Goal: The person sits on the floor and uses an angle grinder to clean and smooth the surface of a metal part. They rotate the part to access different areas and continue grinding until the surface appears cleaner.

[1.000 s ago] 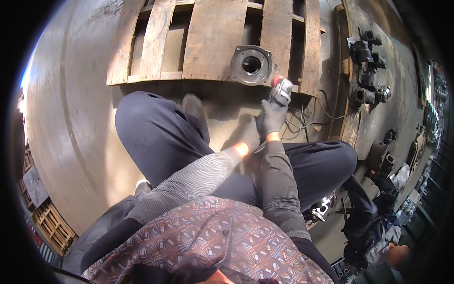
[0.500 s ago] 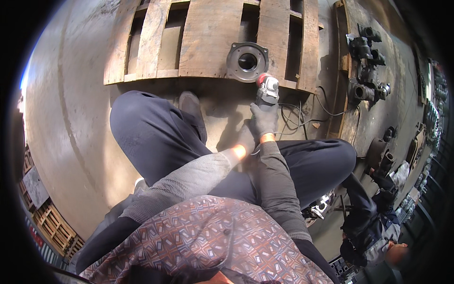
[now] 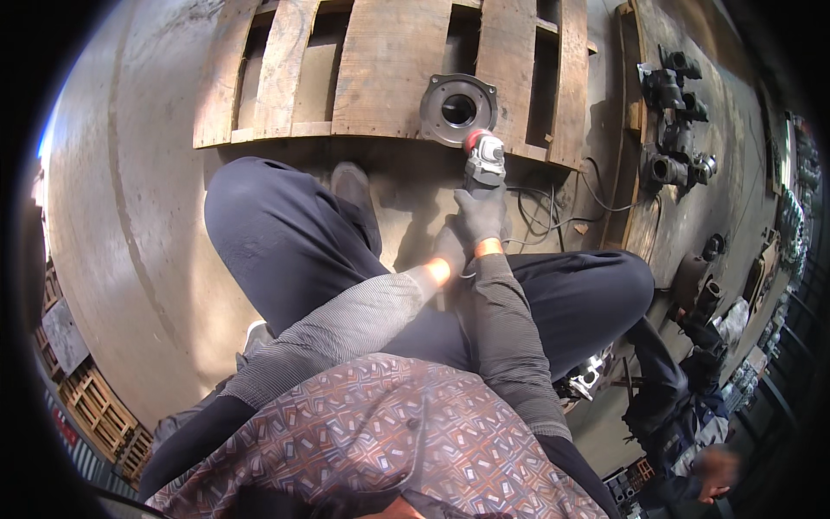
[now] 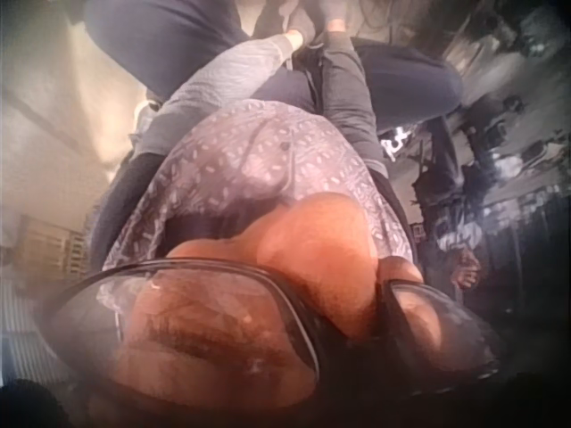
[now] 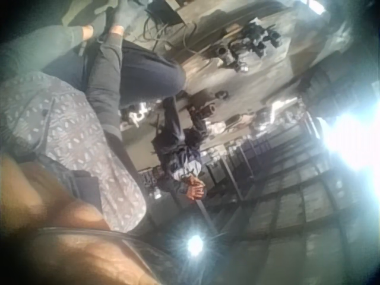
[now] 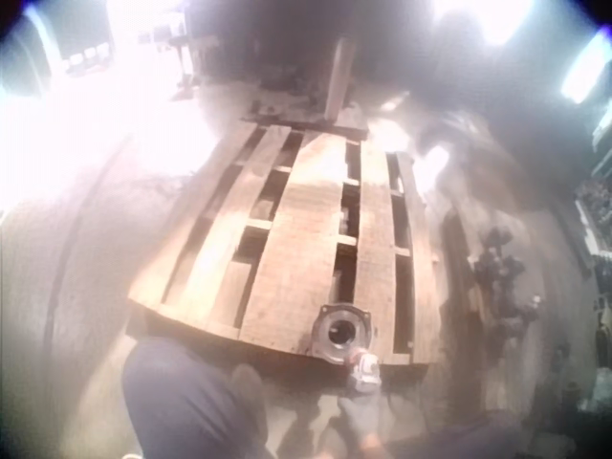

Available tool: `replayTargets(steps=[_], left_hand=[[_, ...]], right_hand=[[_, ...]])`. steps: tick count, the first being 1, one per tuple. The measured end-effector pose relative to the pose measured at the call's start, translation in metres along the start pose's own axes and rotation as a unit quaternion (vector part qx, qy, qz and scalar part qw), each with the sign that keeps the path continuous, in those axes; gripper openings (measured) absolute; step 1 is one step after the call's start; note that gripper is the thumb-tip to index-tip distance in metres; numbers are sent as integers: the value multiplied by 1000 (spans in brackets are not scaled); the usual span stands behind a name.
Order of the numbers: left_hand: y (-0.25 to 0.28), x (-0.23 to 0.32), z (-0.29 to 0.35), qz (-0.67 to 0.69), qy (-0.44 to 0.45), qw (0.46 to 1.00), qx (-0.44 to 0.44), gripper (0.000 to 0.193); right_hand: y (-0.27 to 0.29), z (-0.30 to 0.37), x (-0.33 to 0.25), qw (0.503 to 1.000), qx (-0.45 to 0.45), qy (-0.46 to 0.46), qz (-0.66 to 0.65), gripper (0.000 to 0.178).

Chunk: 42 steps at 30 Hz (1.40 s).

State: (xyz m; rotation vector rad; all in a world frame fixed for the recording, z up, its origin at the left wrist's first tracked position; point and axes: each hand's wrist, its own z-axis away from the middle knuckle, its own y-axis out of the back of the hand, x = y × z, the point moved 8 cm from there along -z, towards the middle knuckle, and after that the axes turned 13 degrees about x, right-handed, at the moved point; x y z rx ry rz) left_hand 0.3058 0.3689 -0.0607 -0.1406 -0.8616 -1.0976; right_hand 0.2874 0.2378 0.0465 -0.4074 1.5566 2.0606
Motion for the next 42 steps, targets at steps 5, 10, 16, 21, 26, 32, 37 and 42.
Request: replayTargets(steps=[5, 10, 16, 21, 26, 32, 37, 42], left_hand=[[0, 23, 1, -39, -82, 996, -18, 53], [4, 30, 13, -174, -126, 975, -50, 37], [16, 48, 19, -364, -179, 911, -70, 35], [22, 39, 13, -312, -126, 939, -76, 37], [14, 11, 5, -169, -19, 982, -77, 40], [-1, -13, -7, -122, 18, 988, -98, 50], [5, -6, -10, -167, 3, 983, -74, 43], [-8, -21, -16, -318, -96, 941, -62, 43]], right_hand=[[4, -7, -6, 995, 55, 84, 24, 84], [-7, 8, 3, 1000, -14, -1, -11, 99], [-7, 15, -4, 1000, 4, -8, -30, 90], [-26, 25, -15, 998, -29, 50, -33, 82], [-20, 26, -2, 999, 0, 19, -49, 83], [-34, 31, -9, 996, -26, 78, -26, 84], [-30, 30, -13, 998, -27, 43, -39, 84], [-25, 31, -15, 997, -15, 56, -48, 82]])
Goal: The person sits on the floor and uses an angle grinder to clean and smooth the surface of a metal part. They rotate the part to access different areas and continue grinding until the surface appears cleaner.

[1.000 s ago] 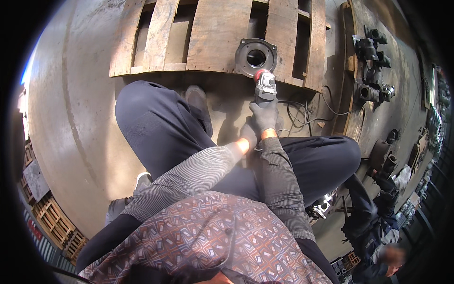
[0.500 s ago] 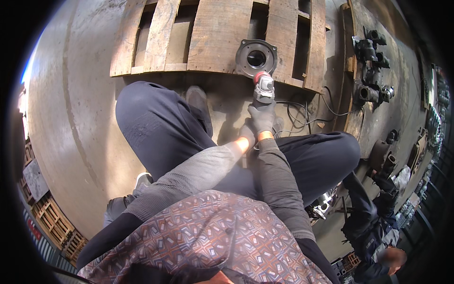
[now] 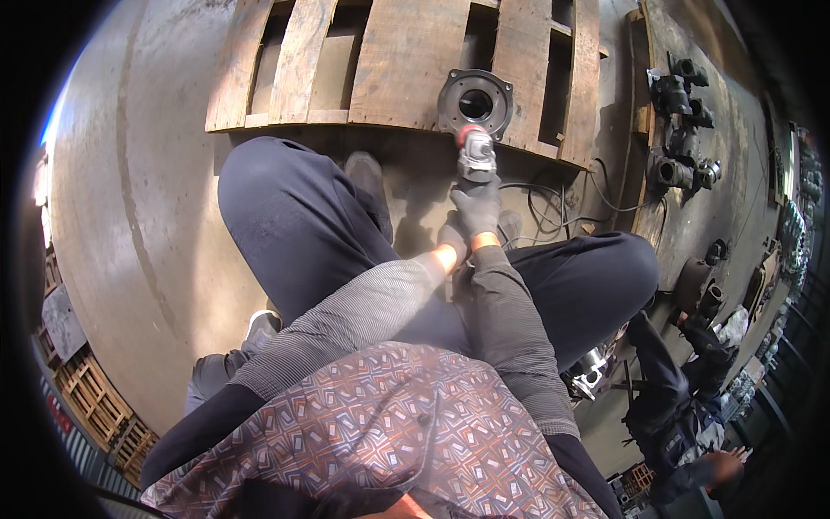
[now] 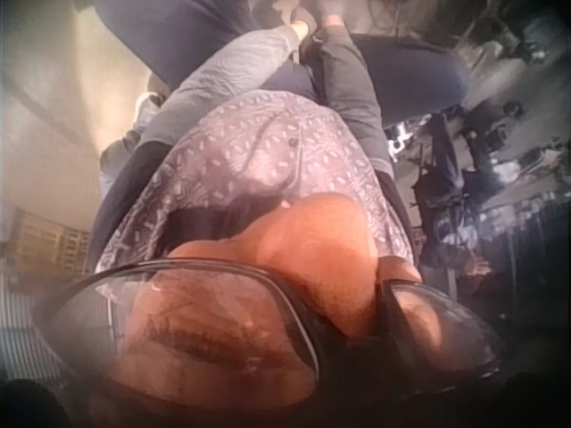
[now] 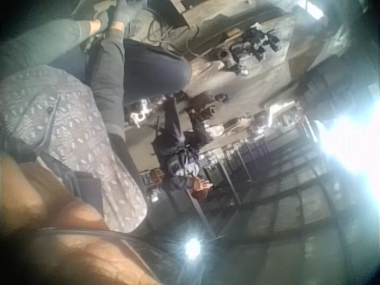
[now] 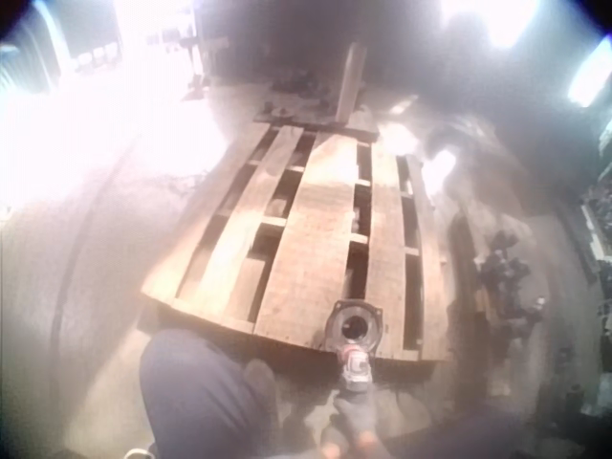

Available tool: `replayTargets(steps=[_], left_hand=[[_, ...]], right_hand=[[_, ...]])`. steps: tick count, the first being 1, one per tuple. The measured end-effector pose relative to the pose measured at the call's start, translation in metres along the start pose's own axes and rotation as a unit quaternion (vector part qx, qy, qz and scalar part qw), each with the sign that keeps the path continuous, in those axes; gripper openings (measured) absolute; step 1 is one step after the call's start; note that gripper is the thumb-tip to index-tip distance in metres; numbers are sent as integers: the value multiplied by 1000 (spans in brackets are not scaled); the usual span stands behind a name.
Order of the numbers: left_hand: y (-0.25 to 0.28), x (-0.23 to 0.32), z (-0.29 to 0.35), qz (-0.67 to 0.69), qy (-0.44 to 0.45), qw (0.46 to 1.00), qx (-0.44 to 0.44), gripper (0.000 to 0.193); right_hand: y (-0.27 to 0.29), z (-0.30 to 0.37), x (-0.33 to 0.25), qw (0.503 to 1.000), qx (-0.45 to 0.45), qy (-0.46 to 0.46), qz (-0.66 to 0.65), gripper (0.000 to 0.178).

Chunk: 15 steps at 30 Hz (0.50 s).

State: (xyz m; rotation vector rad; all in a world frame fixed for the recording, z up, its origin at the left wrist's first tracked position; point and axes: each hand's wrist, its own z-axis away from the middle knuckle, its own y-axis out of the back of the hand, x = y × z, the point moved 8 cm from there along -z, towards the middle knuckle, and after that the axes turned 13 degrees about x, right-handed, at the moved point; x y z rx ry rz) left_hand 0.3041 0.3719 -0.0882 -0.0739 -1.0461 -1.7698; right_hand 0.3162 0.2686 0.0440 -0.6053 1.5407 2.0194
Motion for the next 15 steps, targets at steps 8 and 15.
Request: replayTargets(steps=[8, 15], left_hand=[[-63, -33, -24, 457, 166, 874, 14, 47], [12, 2, -2, 133, 64, 989, -13, 49]], right_hand=[[-2, -1, 1, 999, 5, -47, 2, 87], [5, -7, -2, 999, 42, -21, 8, 82]])
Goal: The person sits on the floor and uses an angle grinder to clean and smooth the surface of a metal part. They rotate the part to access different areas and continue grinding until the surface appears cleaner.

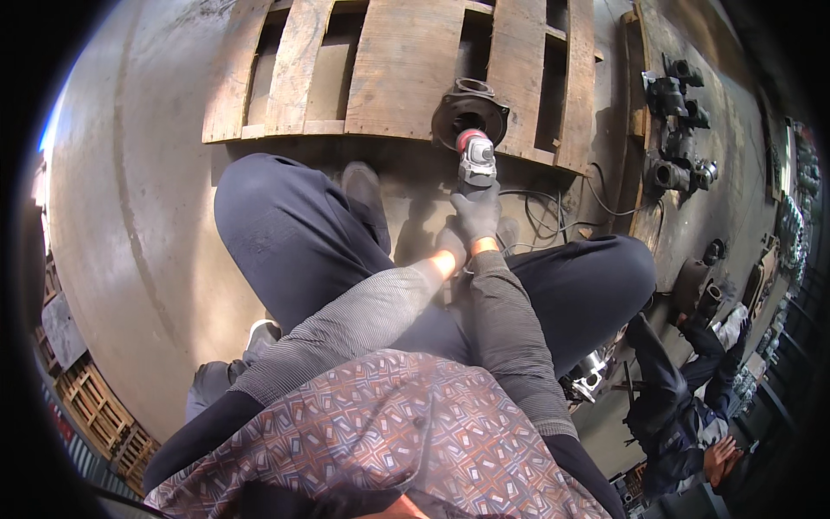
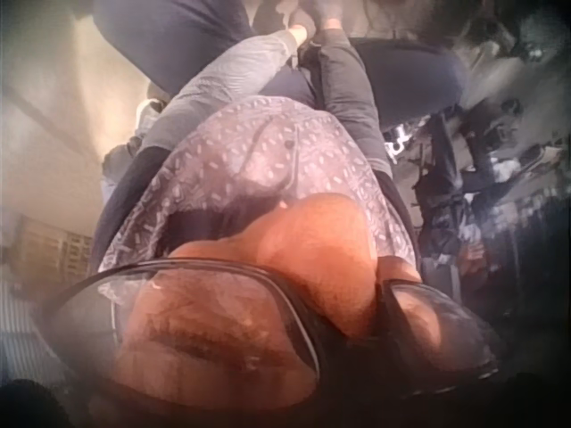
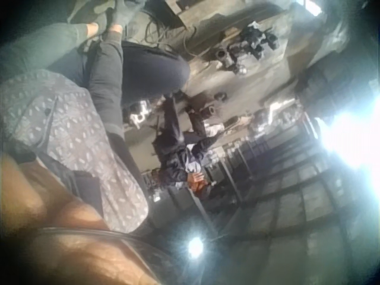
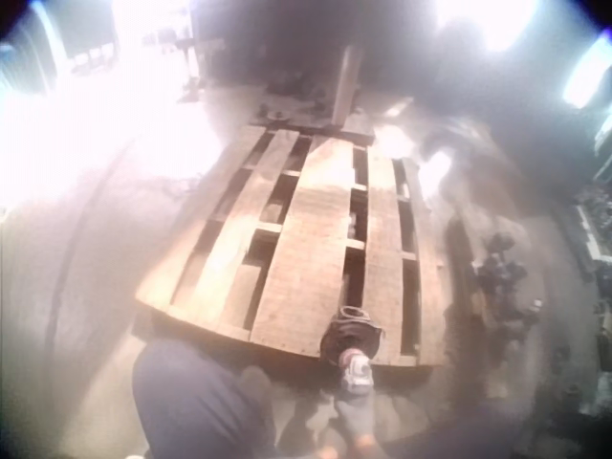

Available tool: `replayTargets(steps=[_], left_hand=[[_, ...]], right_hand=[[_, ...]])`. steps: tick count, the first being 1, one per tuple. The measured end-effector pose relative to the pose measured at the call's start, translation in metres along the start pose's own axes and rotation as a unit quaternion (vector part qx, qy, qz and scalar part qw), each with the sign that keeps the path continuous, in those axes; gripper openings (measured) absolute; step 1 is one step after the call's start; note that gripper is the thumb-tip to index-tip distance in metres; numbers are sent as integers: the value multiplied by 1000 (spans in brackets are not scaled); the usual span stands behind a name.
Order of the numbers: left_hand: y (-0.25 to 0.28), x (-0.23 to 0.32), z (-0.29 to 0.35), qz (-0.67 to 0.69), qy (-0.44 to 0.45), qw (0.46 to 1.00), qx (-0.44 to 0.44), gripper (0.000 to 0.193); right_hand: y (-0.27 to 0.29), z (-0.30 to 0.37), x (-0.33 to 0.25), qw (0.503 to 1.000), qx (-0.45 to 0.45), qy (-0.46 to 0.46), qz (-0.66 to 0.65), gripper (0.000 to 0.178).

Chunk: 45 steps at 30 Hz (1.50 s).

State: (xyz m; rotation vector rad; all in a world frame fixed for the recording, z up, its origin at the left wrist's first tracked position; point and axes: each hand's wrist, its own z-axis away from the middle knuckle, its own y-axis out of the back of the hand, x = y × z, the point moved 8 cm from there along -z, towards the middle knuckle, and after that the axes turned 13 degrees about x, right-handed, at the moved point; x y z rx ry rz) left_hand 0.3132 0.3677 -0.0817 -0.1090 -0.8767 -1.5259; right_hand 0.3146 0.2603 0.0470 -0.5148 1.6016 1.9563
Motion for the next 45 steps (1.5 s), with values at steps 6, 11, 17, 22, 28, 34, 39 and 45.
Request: replayTargets(steps=[6, 11, 17, 22, 28, 34, 39, 45], left_hand=[[65, 52, 22, -145, -80, 986, -33, 57], [119, 98, 9, -81, -80, 987, -115, 68], [189, 72, -62, 283, 95, 920, 255, 62], [157, 81, -107, 578, 154, 783, 172, 46], [177, 110, -108, 527, 88, 830, 161, 30], [185, 114, -107, 492, 139, 840, 184, 23], [176, 100, -127, 507, 150, 836, 150, 28], [208, 113, -137, 280, -14, 932, 231, 35]], right_hand=[[2, -7, -4, 999, 17, 22, -43, 86], [53, -49, -31, 938, 109, 59, -324, 76], [89, -83, -10, 924, 155, -76, -343, 46], [78, -87, -5, 908, 130, -55, -394, 46], [70, -81, -13, 886, 93, -71, -449, 54], [72, -83, -13, 904, 112, -67, -408, 56], [68, -81, -12, 910, 115, -80, -390, 48], [77, -81, -19, 916, 123, -25, -381, 38]])
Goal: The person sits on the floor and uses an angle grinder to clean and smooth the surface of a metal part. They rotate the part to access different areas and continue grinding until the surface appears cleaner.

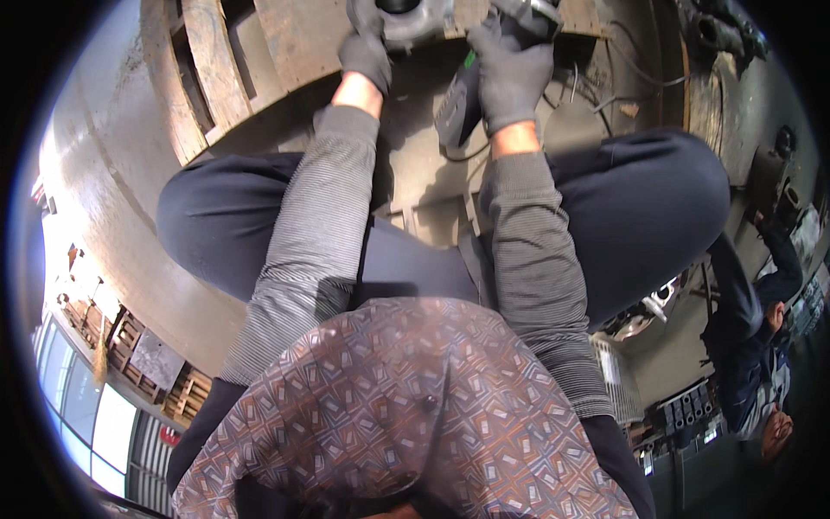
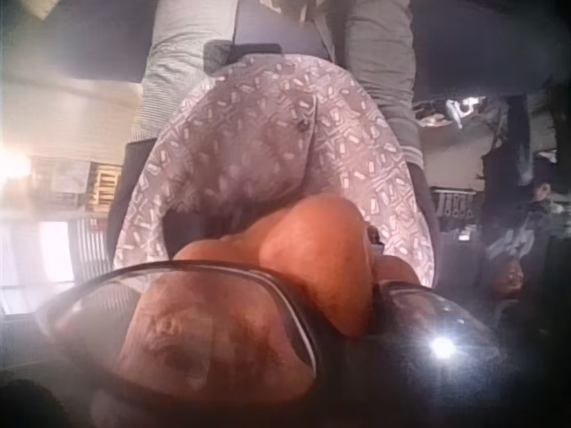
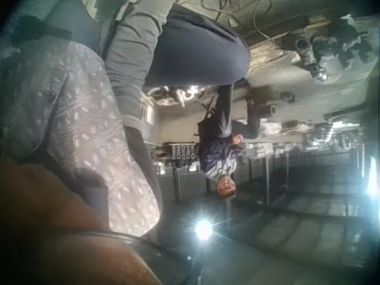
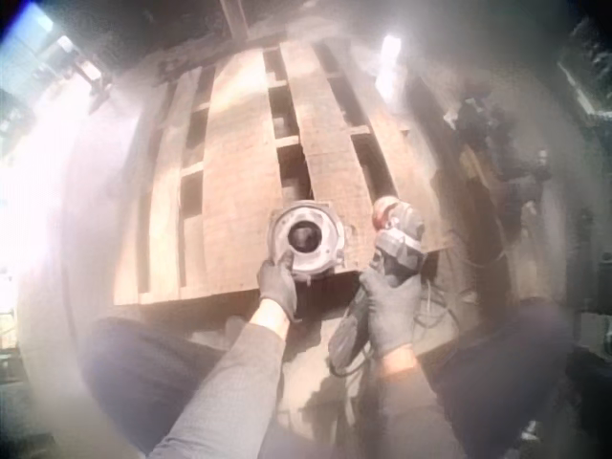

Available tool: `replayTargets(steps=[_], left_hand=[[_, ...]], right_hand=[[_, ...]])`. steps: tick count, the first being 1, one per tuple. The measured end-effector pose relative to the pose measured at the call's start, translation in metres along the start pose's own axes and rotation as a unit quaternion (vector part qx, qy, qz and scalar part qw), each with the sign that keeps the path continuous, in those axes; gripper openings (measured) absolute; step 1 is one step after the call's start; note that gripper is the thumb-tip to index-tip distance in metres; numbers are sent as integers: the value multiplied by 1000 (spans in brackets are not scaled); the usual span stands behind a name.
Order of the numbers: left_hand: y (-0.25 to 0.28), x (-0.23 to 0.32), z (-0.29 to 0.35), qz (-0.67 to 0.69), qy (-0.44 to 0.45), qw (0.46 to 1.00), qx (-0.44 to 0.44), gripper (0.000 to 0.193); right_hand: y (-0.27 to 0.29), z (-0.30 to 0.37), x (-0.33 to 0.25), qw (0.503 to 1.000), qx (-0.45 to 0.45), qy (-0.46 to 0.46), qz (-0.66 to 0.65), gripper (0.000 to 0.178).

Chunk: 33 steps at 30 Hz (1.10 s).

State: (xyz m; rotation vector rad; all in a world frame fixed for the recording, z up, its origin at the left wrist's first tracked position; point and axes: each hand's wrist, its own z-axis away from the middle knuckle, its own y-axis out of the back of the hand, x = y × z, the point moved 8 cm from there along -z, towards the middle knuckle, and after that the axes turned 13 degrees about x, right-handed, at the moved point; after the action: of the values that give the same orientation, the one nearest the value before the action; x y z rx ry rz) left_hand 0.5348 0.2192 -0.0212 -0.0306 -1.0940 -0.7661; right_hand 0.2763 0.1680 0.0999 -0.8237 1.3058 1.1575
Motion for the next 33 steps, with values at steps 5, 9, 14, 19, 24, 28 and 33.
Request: replayTargets(steps=[5, 9, 14, 19, 24, 28, 33], left_hand=[[-17, 31, -21, 136, 95, 985, -37, 38], [-1, 5, -13, 76, 0, 997, -20, 40], [3, 0, 3, 110, -78, 990, -35, 37], [8, 9, 27, 122, -35, 992, -2, 42], [18, 3, 35, 113, 13, 993, 36, 40], [22, -31, 84, 1, 170, 982, -83, 19], [24, -23, 205, -63, 71, 885, -456, 29]], right_hand=[[6, 2, -11, 999, 3, 43, -27, 18], [10, -1, -7, 999, 32, -4, 6, 41], [6, 0, -1, 999, 11, -35, -11, 52], [1, 2, -1, 1000, 2, -29, 10, 49], [-12, 8, -7, 999, -51, 13, 10, 42], [-15, 14, 8, 965, -70, 27, 252, 55], [-16, 31, 11, 912, -119, -4, 392, 76]])
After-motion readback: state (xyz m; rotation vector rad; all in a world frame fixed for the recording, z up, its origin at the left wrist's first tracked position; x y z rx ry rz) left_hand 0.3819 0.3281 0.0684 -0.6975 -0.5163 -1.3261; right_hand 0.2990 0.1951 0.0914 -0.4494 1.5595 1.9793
